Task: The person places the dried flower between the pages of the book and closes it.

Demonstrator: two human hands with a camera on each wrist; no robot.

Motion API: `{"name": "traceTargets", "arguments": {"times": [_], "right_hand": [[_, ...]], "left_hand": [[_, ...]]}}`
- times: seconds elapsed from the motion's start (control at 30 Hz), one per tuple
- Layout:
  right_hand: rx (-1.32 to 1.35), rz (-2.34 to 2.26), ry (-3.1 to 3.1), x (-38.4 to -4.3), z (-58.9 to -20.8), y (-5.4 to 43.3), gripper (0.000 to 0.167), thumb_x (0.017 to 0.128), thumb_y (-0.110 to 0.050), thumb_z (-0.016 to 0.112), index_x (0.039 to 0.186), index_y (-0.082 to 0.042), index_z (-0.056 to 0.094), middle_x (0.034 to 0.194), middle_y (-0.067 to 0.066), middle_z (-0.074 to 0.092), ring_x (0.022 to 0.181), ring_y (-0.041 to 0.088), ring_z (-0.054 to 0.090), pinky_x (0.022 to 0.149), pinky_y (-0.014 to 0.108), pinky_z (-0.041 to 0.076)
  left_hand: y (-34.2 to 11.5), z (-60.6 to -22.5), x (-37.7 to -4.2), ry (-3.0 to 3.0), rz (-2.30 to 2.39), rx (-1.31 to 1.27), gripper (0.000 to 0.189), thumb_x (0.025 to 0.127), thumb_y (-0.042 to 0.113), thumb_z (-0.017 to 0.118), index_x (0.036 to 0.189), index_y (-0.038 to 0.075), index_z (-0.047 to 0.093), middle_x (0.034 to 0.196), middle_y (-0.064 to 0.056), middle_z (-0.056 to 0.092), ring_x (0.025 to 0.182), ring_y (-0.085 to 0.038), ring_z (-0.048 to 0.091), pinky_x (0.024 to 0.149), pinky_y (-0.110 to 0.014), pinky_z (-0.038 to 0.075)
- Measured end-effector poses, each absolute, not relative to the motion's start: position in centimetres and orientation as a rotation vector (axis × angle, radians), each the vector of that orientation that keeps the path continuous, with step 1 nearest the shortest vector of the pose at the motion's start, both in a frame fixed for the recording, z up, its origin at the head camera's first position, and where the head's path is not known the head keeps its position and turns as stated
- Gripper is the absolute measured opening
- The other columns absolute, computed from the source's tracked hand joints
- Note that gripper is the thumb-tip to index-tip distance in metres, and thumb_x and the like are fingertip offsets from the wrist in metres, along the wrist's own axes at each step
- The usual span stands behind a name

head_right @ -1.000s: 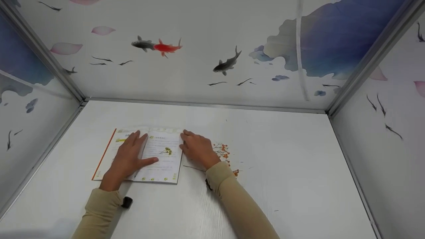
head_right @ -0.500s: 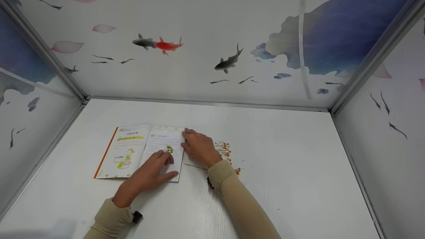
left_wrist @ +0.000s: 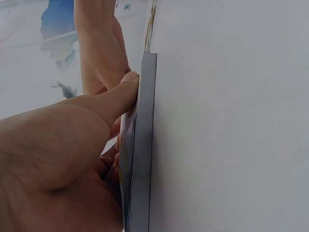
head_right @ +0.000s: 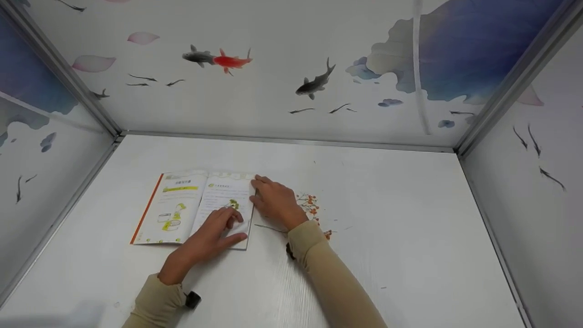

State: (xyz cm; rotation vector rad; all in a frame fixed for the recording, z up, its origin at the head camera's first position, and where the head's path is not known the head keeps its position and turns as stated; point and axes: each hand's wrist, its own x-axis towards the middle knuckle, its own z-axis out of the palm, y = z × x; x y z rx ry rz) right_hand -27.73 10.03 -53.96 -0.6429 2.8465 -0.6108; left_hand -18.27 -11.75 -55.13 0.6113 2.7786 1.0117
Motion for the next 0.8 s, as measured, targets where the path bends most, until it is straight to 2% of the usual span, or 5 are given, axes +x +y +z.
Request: {"name": "traceTargets", "arguments": {"times": [0.37,0.5,0.6,0.7,0.8], "right_hand": [[-0.669,-0.588,2.86,-27.38,-54.31,10.22,0.062,0.113,-0.043,0.055,0.168,-0.019,0.041,0.178,-0.001,0.036,0.16,0.026,0.044,0.124,0.052,0.045],[-0.664,-0.613,2.867,-27.17,-54.57,10.42,0.064,0.115,-0.039,0.051,0.172,-0.016,0.032,0.179,0.001,0.032,0.16,0.027,0.043,0.124,0.05,0.045],[-0.65,-0.642,2.868,-27.04,-54.72,10.5,0.063,0.117,-0.037,0.045,0.173,-0.014,0.027,0.18,0.004,0.031,0.162,0.026,0.039,0.127,0.049,0.042],[-0.621,-0.685,2.859,-26.97,-54.77,10.44,0.063,0.118,-0.037,0.043,0.173,-0.013,0.027,0.179,0.006,0.032,0.164,0.026,0.036,0.131,0.049,0.037],[-0.591,-0.709,2.848,-26.84,-54.71,10.32,0.066,0.116,-0.043,0.047,0.173,-0.016,0.027,0.18,0.003,0.03,0.165,0.025,0.035,0.131,0.049,0.036]], "left_hand": [[-11.22,-55.01,-17.66,2.926,0.857,0.6,0.048,0.111,0.026,0.062,0.156,0.015,0.051,0.134,-0.008,0.061,0.114,-0.026,0.056,0.106,-0.047,0.049],[-11.21,-55.09,-17.65,2.971,0.855,0.642,0.058,0.112,0.015,0.057,0.167,0.027,0.042,0.121,-0.006,0.058,0.1,-0.02,0.052,0.094,-0.039,0.05],[-11.3,-55.1,-17.68,3.015,0.856,0.699,0.053,0.112,0.009,0.054,0.16,0.029,0.052,0.113,-0.005,0.055,0.091,-0.018,0.049,0.086,-0.035,0.049],[-11.42,-55.0,-17.67,3.049,0.869,0.704,0.038,0.111,0.008,0.053,0.144,0.022,0.066,0.114,-0.005,0.056,0.091,-0.016,0.052,0.086,-0.034,0.051],[-11.53,-54.83,-17.6,3.051,0.915,0.659,0.025,0.111,0.011,0.056,0.132,0.016,0.07,0.117,-0.005,0.058,0.093,-0.016,0.057,0.087,-0.035,0.055]]}}
